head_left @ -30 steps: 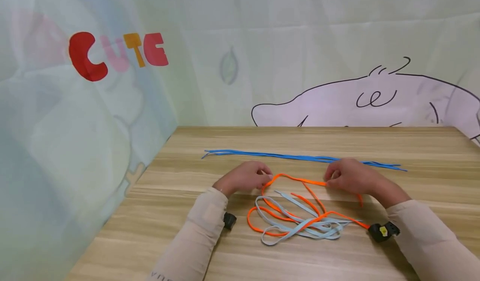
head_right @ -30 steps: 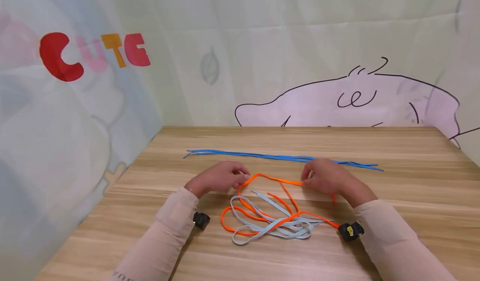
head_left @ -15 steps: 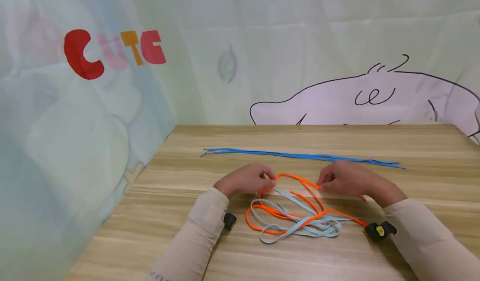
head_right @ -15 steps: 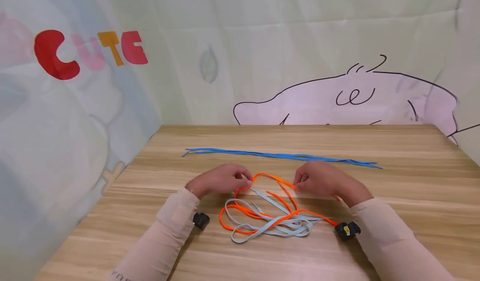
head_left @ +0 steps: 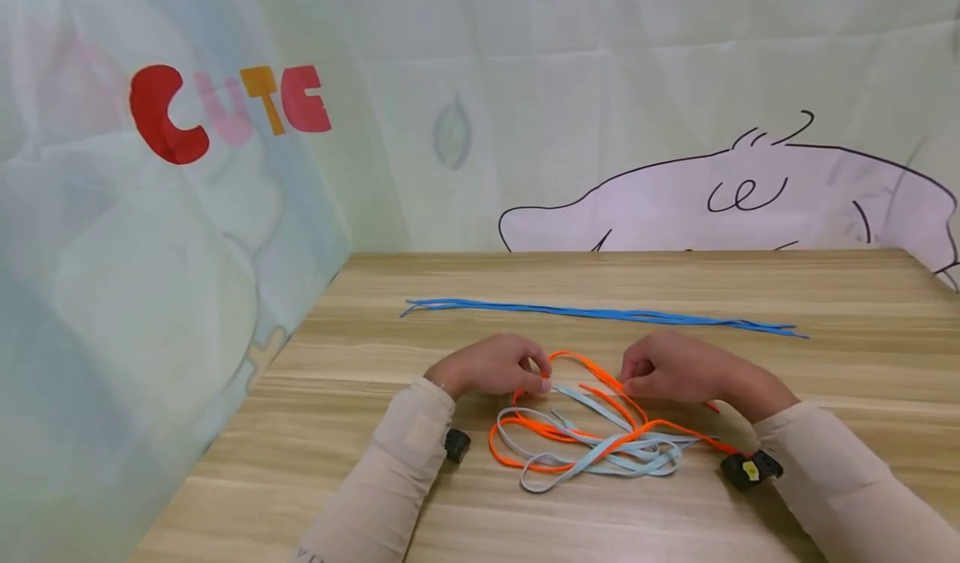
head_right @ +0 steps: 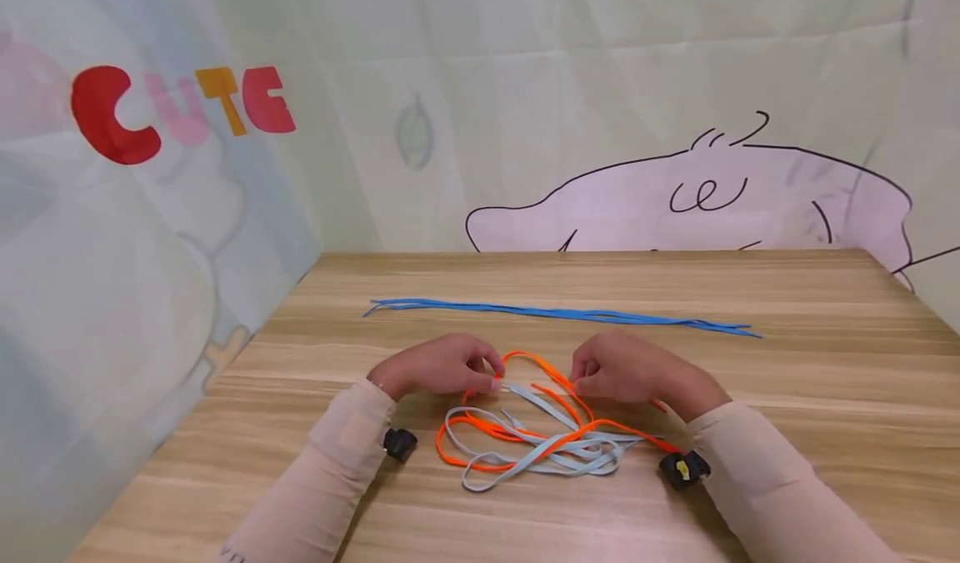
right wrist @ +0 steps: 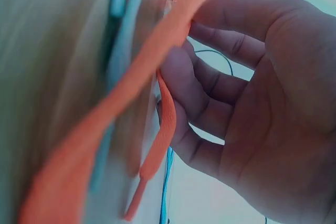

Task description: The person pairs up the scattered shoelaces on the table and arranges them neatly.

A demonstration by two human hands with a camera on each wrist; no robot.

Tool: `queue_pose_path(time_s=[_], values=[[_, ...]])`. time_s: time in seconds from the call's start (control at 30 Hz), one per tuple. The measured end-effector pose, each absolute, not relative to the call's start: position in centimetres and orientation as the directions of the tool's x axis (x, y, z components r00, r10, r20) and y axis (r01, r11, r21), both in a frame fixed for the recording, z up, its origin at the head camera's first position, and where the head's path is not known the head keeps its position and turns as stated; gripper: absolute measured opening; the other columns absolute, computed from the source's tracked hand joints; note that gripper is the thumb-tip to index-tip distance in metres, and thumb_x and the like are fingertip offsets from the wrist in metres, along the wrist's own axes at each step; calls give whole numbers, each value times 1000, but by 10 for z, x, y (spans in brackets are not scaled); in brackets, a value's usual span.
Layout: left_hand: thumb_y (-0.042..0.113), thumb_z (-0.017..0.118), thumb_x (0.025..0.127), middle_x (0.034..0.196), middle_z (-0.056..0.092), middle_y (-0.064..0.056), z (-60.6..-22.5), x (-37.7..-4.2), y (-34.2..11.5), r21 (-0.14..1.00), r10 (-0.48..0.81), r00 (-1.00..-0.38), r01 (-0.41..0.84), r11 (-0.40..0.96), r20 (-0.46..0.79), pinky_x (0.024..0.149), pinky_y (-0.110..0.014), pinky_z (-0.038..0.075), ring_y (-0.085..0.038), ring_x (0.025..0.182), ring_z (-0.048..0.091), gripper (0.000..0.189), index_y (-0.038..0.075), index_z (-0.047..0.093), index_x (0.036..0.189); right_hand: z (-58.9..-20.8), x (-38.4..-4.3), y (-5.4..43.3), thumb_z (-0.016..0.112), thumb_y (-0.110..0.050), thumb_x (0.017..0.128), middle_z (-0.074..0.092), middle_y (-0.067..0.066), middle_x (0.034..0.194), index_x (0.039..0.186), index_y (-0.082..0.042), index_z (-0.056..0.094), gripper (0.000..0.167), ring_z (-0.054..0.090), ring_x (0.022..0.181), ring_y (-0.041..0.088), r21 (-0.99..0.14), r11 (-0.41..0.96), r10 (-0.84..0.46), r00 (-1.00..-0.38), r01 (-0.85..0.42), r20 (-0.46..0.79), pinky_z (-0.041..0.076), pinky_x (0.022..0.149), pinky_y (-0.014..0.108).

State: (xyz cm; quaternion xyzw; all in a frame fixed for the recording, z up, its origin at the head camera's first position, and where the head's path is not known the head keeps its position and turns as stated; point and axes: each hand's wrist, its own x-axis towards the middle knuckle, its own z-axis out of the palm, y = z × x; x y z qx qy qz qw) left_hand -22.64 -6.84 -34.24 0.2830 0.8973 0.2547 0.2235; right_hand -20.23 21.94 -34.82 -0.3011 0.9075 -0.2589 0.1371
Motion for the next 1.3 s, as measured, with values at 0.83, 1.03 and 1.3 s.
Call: queue_pose_path(time_s=[0.83,1.03,1.3], values=[[15,76,88,74,60,3,-348,-225,-66,541,600,-745,390,745,-291,63,-26,43,-12,66,52,10,18,66,88,-349,-190,203,67,-17,96,56,-9,71,85,-20,65,11,53,66,11,-636,599,-708,-692,-487,-138,45,63,28],[11,74,88,72,59,3,-348,-225,-68,551,617,-732,400,733,-290,60,-25,42,-12,64,50,10,16,66,89,-348,-190,203,66,-17,96,54,-9,69,85,-19,64,11,52,65,11,-643,598,-709,-689,-477,-148,44,62,27],[8,70,91,70,63,3,-344,-225,-73,622,654,-697,380,684,-294,60,-25,41,-13,62,51,8,14,67,95,-345,-190,205,63,-13,97,55,-6,69,85,-15,63,11,52,63,13,-667,599,-695,-702,-443,-158,43,60,27]])
